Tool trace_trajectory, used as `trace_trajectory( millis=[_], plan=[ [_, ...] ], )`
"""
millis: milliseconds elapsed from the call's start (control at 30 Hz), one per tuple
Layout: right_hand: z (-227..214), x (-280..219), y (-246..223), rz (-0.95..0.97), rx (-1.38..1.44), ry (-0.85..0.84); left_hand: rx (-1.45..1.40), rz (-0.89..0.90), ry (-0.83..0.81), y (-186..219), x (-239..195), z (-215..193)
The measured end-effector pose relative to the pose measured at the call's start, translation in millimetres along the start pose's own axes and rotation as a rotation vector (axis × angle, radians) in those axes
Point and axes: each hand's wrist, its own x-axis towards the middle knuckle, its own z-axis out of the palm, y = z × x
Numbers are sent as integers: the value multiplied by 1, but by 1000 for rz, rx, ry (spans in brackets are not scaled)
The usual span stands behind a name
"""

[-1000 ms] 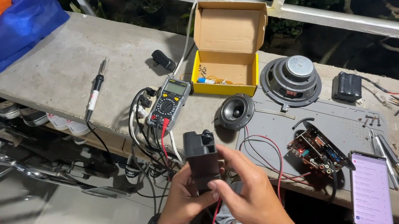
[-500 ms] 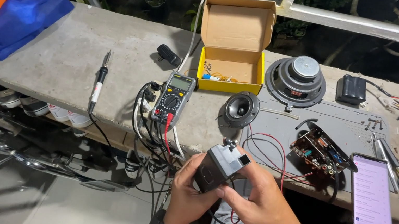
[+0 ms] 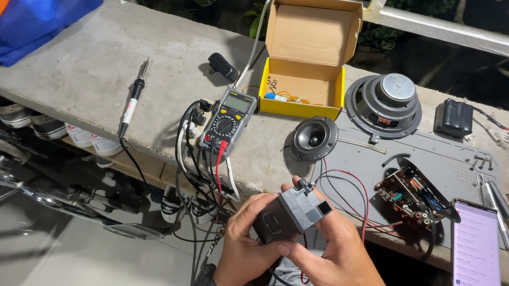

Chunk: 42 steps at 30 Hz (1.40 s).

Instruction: The person works on a disassembled speaker system on a table, handling a circuit board and connecting wires to a speaker. They use a multimeter to test the connections and manipulate the speaker components.

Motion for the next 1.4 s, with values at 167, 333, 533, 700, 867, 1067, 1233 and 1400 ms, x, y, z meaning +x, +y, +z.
trace_trajectory(
  millis=[167,333,533,700,867,1067,1233,1400],
  plan=[
    [3,-1,3,-9,21,20,-27,26,-22,2,2,-2],
    [7,0,0,-25,44,42,-34,34,-21,-5,1,-2],
    [10,4,-3,-226,-124,88,-3,-84,-45,-1,1,-2],
    [9,6,-15,-217,-165,26,2,-74,0,-4,0,-3],
    [10,9,-23,-248,-149,-26,40,-60,41,-9,-3,-3],
    [10,12,-30,-305,-148,-45,120,-18,93,-6,-2,-1],
    [10,12,-26,-282,-161,-51,158,-49,99,-5,-2,-2],
    [11,12,-26,-265,-169,-40,106,-97,100,-11,-6,-1]
  ],
)
